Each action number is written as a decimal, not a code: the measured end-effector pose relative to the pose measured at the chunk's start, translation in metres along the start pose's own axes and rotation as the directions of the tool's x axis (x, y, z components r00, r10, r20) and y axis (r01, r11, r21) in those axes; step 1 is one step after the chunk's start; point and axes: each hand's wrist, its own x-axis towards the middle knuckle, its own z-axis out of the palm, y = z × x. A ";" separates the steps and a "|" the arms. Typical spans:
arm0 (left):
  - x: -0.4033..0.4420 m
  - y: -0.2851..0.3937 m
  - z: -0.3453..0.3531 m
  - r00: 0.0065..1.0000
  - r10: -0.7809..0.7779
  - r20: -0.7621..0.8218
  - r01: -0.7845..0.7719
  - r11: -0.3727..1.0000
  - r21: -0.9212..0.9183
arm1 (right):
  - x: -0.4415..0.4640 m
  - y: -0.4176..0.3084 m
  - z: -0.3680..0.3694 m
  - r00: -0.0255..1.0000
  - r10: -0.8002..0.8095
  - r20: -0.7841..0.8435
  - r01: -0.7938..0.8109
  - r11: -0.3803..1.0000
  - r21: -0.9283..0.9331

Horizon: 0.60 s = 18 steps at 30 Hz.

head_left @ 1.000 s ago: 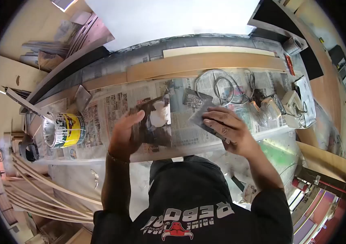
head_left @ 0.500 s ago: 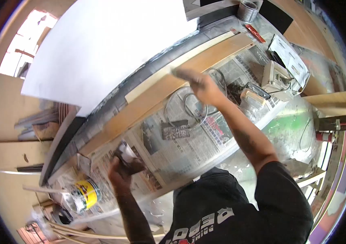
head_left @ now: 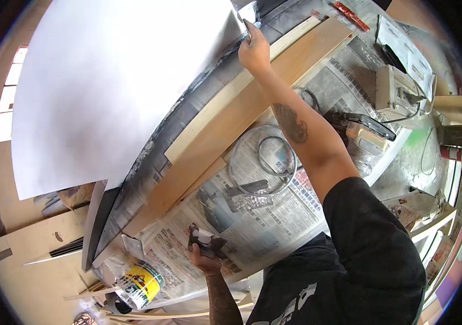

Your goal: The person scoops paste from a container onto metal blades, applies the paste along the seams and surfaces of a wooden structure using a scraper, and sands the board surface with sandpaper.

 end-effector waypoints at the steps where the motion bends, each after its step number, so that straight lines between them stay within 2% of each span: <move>1: 0.000 -0.003 -0.003 0.999 0.015 -0.046 -0.015 1.000 0.007 | -0.001 0.005 0.004 1.000 -0.005 -0.025 0.005 1.000 -0.006; 2: 0.000 -0.003 -0.002 0.995 0.030 -0.090 -0.029 0.999 0.014 | -0.001 0.005 0.005 1.000 0.008 -0.019 -0.008 1.000 -0.006; 7: -0.003 -0.002 0.001 0.993 -0.006 -0.120 0.009 1.000 0.026 | -0.003 -0.002 0.023 0.999 0.033 0.002 -0.033 0.999 -0.024; 9: -0.002 -0.001 0.001 0.991 -0.008 -0.137 0.011 1.000 0.018 | -0.008 0.002 0.042 0.991 -0.096 -0.092 0.091 0.994 -0.057; 12: -0.002 0.000 0.008 0.993 -0.001 -0.118 0.003 1.000 0.017 | -0.023 -0.001 0.050 0.996 -0.074 -0.058 0.074 0.997 0.004; 14: -0.004 0.004 0.012 1.000 0.007 -0.014 -0.007 1.000 -0.001 | -0.027 -0.007 0.038 0.998 -0.052 -0.031 0.053 0.998 0.023; 16: -0.002 0.006 0.015 1.000 0.012 0.001 -0.012 1.000 0.005 | -0.023 -0.006 0.020 0.998 0.031 0.046 -0.032 0.999 0.040; 18: -0.002 0.007 0.017 1.000 0.017 0.008 -0.017 1.000 0.013 | -0.011 -0.005 0.012 0.999 0.042 -0.014 -0.042 0.998 0.036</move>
